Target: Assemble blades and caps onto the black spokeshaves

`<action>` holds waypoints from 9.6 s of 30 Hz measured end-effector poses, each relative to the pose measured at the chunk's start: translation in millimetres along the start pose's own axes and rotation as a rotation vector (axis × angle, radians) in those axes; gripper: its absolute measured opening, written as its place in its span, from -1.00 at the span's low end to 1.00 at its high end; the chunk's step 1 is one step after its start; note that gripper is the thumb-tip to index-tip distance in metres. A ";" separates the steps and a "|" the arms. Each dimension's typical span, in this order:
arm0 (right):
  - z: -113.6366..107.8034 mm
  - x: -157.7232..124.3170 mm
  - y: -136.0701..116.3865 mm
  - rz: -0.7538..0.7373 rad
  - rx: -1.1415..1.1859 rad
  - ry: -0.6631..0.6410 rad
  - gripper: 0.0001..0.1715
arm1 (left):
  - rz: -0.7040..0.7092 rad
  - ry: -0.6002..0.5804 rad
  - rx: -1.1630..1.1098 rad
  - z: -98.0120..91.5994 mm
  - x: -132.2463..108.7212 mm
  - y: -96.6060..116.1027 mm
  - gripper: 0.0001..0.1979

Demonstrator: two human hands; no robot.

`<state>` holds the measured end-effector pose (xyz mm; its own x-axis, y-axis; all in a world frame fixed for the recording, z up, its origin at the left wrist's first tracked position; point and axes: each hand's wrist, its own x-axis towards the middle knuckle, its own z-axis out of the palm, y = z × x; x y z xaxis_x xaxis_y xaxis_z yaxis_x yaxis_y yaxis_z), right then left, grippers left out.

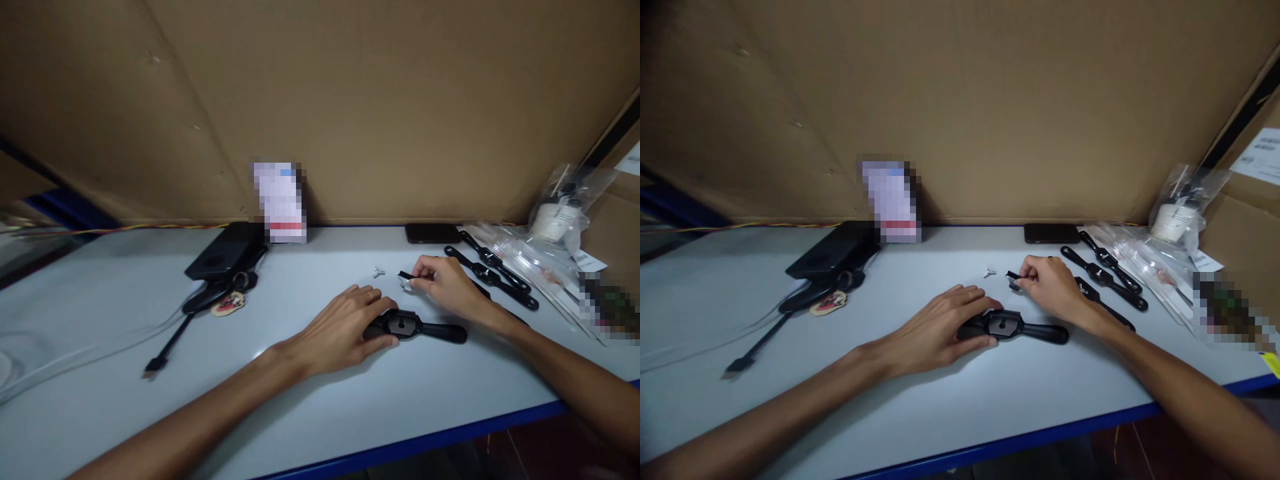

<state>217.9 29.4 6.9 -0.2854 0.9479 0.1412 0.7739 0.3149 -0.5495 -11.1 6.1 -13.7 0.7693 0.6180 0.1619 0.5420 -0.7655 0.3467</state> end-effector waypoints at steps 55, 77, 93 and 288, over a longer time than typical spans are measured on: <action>14.3 34.8 -18.2 -0.317 -0.203 -0.109 -0.52 | 0.038 0.026 0.007 0.1 1.5 0.2 -0.66; -11.7 -19.1 -9.5 -0.257 0.169 0.046 -0.91 | 0.022 -0.008 -0.069 -2.0 -1.5 1.3 -0.64; 6.3 -47.1 -24.1 -0.555 0.121 -0.092 -0.78 | 0.014 -0.019 -0.067 -1.0 -2.4 1.0 -0.68; 1.9 -33.5 -2.0 -0.510 -0.258 -0.232 -0.54 | -0.991 0.850 0.168 -77.3 39.1 -146.8 -0.56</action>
<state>224.8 -3.1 1.7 -0.7488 0.6490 0.1348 0.6112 0.7547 -0.2386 -86.8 156.5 13.1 -0.3941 0.7983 0.4555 0.8324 0.0999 0.5451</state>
